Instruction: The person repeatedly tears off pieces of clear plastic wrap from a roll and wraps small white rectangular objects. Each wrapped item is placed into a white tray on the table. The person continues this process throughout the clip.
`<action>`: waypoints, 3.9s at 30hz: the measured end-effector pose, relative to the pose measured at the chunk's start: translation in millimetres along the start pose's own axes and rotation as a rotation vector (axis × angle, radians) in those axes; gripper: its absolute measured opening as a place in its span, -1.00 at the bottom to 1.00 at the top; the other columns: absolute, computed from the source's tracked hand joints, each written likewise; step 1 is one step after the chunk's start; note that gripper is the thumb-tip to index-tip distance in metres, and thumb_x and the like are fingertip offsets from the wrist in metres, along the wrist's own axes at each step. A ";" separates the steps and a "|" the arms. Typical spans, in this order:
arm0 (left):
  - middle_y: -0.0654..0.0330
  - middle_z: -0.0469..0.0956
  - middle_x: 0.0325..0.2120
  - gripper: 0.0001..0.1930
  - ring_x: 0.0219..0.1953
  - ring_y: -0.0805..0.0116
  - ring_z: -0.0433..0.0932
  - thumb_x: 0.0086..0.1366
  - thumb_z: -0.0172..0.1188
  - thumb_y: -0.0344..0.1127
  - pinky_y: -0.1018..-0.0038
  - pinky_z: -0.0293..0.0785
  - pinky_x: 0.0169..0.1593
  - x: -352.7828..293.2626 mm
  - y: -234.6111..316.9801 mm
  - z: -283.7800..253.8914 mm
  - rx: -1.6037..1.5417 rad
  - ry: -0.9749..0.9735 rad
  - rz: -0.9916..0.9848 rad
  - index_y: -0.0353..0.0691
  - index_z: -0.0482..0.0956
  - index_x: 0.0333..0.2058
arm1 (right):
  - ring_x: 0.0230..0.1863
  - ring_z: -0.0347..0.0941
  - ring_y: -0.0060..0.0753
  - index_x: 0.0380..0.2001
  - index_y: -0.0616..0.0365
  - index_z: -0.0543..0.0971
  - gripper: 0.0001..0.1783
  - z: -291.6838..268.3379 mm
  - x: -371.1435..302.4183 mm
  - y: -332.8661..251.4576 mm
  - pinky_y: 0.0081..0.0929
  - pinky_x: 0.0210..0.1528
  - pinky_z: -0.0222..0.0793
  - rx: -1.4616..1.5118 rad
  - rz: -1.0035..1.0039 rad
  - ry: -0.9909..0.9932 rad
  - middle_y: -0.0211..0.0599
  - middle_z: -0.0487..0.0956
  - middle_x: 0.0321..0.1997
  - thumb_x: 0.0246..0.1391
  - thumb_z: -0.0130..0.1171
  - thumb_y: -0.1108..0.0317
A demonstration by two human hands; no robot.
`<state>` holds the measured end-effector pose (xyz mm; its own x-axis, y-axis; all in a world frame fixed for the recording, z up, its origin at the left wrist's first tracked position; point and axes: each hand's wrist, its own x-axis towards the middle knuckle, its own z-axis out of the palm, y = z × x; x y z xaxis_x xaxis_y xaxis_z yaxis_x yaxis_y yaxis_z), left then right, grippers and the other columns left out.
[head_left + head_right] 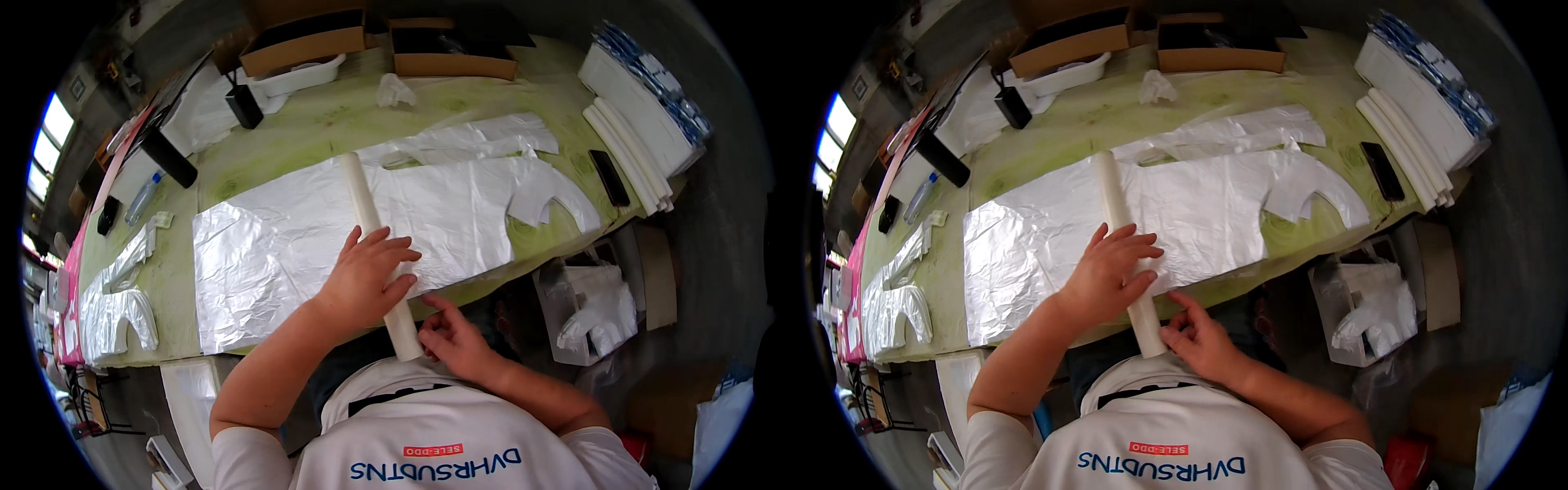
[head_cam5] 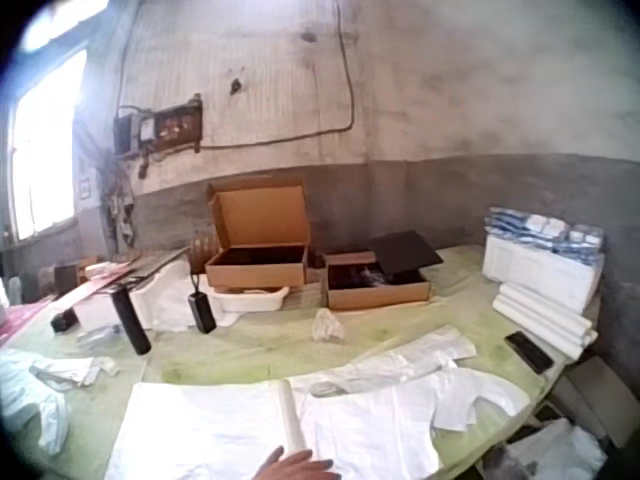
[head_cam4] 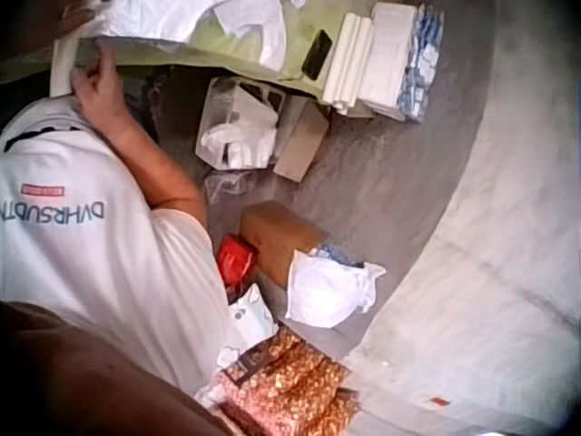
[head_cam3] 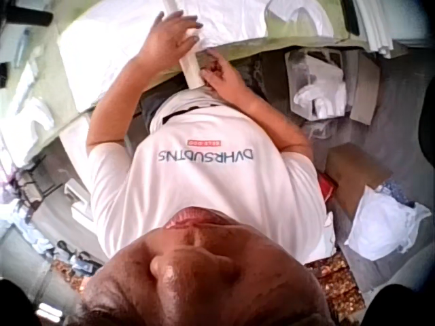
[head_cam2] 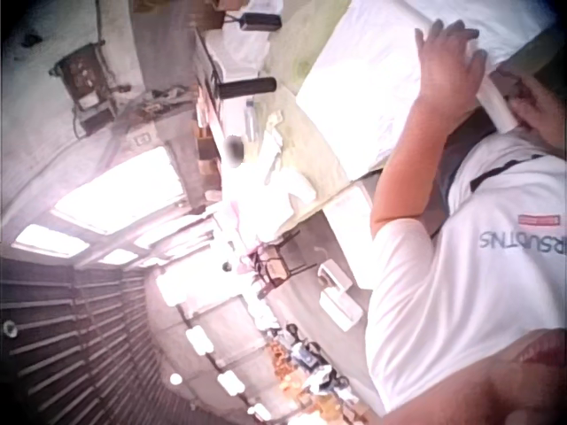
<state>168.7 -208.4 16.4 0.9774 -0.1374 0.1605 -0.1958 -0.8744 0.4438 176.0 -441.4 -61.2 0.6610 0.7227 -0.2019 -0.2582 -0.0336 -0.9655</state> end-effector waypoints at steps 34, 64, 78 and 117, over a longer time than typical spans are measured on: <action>0.24 0.55 -0.15 -0.56 -0.15 0.46 0.52 0.35 0.30 -0.03 0.48 0.53 -0.19 114.1 2.4 47.3 -0.703 0.106 -0.578 -0.18 0.50 0.04 | 0.45 0.05 0.14 0.29 -0.30 0.51 -0.22 -124.2 150.2 -70.9 0.03 0.42 -0.01 -1.314 -0.752 0.497 -0.19 0.12 0.56 -0.09 0.30 0.43; -0.02 0.38 0.15 -0.26 0.14 0.01 0.38 0.14 0.18 -0.60 0.22 0.36 0.22 -81.7 -129.5 -30.7 0.271 0.827 -0.465 -0.21 0.26 0.34 | 0.48 0.05 0.20 0.23 0.15 0.45 -0.31 -144.0 172.7 -43.6 0.15 0.51 -0.08 -1.222 -0.523 0.878 0.12 0.17 0.47 0.02 0.33 0.18; 0.07 0.13 0.46 -0.38 0.52 -0.01 -0.02 0.39 -0.04 -0.27 0.05 -0.16 0.55 -38.9 -73.2 17.9 0.217 0.094 -0.423 -0.26 0.19 0.41 | 0.37 0.27 0.10 0.05 0.19 0.54 -0.57 -57.9 83.2 -44.1 -0.08 0.41 0.16 -0.890 -0.798 0.599 0.02 0.43 0.24 0.05 0.25 0.48; 0.00 0.38 0.31 -0.28 0.39 -0.02 0.27 0.28 0.08 -0.42 0.08 0.20 0.37 -54.4 -68.6 18.1 0.113 0.191 -0.355 -0.22 0.13 0.43 | 0.48 0.06 0.35 -0.06 0.05 0.67 -0.51 46.2 51.3 -50.4 0.23 0.47 0.01 -0.868 -0.761 -0.414 -0.07 0.33 0.41 -0.15 0.48 0.25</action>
<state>130.4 -149.3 -38.8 0.9483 0.2613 0.1803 0.1711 -0.8990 0.4031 190.4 -370.8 -15.3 0.1236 0.9184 0.3758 0.7554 0.1585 -0.6358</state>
